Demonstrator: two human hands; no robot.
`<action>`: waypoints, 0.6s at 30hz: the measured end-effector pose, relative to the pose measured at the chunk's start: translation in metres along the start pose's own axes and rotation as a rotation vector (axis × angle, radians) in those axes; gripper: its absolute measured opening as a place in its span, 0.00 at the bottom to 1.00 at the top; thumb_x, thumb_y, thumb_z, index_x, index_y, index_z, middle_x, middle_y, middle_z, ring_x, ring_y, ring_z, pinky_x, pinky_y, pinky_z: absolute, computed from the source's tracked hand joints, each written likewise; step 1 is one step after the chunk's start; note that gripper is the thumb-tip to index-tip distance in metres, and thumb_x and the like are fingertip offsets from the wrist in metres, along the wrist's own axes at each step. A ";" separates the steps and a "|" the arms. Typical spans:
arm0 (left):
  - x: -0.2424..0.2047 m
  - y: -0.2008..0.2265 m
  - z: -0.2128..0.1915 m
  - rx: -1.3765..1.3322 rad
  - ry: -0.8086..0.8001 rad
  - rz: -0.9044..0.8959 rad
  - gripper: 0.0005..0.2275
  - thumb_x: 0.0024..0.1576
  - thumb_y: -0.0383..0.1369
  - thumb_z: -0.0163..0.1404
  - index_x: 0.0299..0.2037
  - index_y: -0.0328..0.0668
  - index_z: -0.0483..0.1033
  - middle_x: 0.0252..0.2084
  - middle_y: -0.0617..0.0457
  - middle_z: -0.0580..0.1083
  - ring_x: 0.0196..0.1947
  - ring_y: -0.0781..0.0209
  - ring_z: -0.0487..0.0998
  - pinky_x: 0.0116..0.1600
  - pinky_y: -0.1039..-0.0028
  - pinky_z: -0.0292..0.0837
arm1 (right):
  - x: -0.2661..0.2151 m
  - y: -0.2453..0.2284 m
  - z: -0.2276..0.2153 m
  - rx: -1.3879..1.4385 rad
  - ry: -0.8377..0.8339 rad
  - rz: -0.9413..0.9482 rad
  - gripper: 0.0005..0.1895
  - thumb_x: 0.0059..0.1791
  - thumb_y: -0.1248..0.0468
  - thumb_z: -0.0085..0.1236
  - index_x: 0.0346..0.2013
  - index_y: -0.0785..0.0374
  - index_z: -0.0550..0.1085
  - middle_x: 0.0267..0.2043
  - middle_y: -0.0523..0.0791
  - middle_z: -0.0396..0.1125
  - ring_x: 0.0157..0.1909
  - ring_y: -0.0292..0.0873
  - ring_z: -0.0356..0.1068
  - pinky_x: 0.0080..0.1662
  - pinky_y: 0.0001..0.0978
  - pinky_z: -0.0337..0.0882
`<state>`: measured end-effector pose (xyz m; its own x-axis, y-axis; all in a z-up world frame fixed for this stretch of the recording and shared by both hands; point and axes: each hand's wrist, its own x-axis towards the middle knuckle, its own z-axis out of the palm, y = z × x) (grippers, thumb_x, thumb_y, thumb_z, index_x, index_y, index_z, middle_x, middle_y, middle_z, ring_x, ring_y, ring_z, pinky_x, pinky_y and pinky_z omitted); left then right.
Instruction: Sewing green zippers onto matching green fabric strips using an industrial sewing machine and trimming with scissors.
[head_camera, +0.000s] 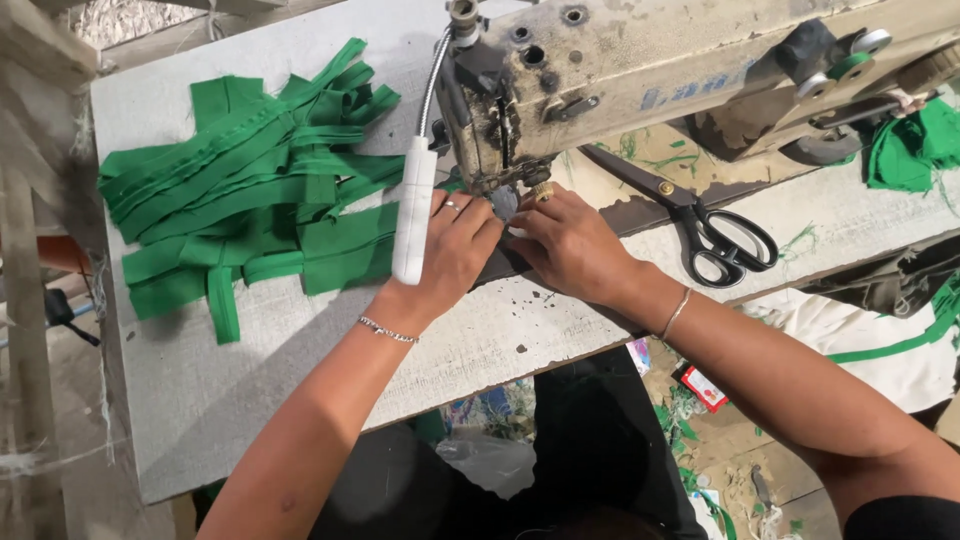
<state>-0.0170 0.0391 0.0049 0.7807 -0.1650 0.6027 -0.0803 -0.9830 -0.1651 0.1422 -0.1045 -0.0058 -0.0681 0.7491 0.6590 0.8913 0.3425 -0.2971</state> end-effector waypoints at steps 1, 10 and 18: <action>0.011 0.004 -0.015 0.021 0.013 -0.021 0.04 0.61 0.26 0.56 0.34 0.42 0.75 0.30 0.55 0.67 0.34 0.60 0.74 0.42 0.70 0.67 | -0.002 0.001 0.004 -0.053 0.002 -0.024 0.10 0.41 0.72 0.69 0.35 0.70 0.78 0.33 0.52 0.71 0.39 0.56 0.74 0.37 0.43 0.69; -0.006 0.000 0.008 -0.123 0.067 -0.084 0.07 0.67 0.27 0.44 0.36 0.45 0.71 0.26 0.59 0.63 0.27 0.61 0.70 0.40 0.73 0.67 | 0.001 -0.009 0.008 -0.260 0.097 -0.179 0.02 0.48 0.71 0.60 0.33 0.68 0.78 0.32 0.51 0.70 0.31 0.51 0.71 0.31 0.37 0.66; 0.003 0.004 -0.014 -0.416 0.117 -0.168 0.07 0.68 0.26 0.43 0.37 0.41 0.69 0.31 0.56 0.68 0.35 0.68 0.71 0.45 0.77 0.66 | 0.005 -0.005 0.011 -0.192 0.053 -0.134 0.00 0.45 0.72 0.62 0.30 0.67 0.78 0.34 0.50 0.69 0.31 0.52 0.70 0.32 0.39 0.63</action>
<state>-0.0236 0.0337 0.0167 0.7310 0.0149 0.6822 -0.2191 -0.9417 0.2553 0.1330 -0.0967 -0.0088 -0.1720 0.6716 0.7206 0.9452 0.3187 -0.0715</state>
